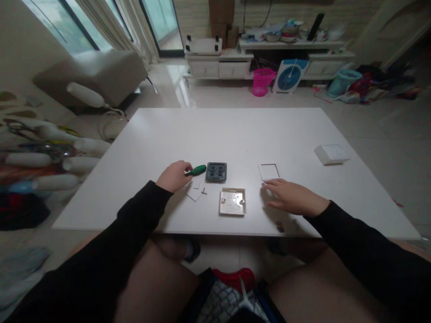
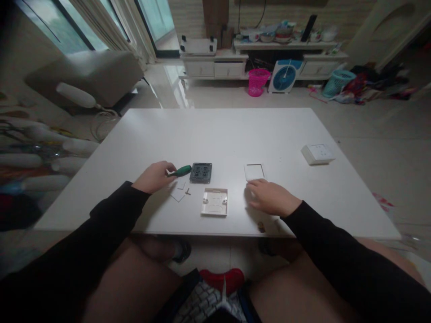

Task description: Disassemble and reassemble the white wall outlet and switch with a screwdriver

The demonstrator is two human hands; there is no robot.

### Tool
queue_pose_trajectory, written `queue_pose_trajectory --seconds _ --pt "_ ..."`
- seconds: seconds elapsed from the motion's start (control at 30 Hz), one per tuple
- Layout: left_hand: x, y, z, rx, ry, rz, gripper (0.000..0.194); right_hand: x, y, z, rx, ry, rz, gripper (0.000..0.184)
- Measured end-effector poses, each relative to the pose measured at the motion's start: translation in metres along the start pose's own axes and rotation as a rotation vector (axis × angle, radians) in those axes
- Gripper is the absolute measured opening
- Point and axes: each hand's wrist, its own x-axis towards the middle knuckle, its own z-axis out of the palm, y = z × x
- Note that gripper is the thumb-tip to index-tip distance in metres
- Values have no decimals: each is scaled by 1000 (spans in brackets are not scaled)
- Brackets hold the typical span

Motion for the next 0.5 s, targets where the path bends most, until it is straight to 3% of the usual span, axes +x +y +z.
queue_pose_trajectory --seconds 0.13,0.5 --pt "13 -20 0 -16 -70 -97 30 2 -10 6 58 -78 -35 47" --pt "26 -15 18 -46 -89 -128 23 8 -2 0 -20 -126 138 44"
